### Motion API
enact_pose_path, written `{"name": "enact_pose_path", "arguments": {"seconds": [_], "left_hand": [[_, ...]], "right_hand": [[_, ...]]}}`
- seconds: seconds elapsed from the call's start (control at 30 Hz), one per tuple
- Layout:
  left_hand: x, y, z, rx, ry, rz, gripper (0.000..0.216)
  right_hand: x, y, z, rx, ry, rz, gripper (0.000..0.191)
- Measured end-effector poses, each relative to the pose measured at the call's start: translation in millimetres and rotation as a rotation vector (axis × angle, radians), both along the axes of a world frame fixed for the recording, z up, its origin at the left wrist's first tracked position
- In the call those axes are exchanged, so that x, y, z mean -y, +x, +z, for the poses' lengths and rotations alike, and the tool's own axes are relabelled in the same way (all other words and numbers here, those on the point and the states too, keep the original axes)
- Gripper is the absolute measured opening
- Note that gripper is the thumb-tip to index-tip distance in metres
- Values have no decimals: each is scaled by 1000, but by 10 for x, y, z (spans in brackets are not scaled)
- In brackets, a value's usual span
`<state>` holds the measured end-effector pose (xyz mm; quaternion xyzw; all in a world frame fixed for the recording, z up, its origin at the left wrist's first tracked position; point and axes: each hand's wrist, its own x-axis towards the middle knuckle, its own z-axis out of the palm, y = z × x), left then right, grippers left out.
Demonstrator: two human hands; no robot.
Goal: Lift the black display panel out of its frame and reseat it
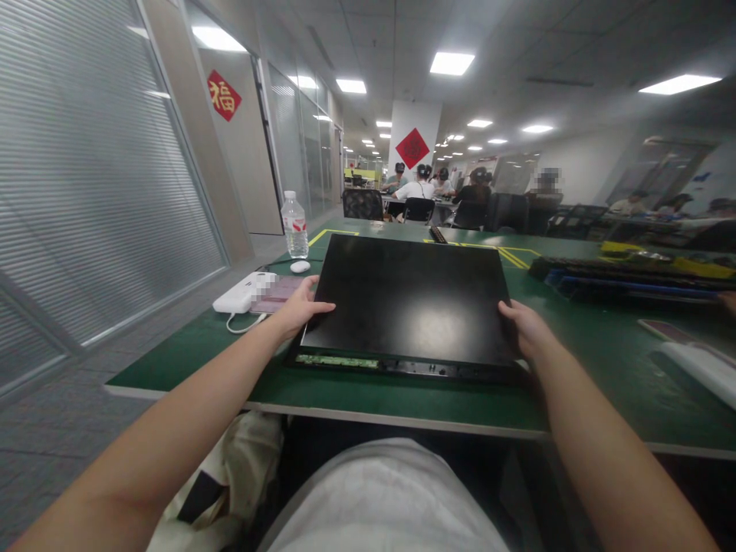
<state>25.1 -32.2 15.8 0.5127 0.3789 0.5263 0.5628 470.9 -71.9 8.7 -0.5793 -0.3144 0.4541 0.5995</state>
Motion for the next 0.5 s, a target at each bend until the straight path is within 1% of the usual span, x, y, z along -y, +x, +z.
{"name": "enact_pose_path", "arguments": {"seconds": [0.17,0.5], "left_hand": [[22,9,10,-16,-10,-4,72],[-8,-8,-22,-68,-41,-14,70]], "right_hand": [[13,-28,-1,21,-2,-10,16],[-22,26,-37,50,-70,-9,14]]}}
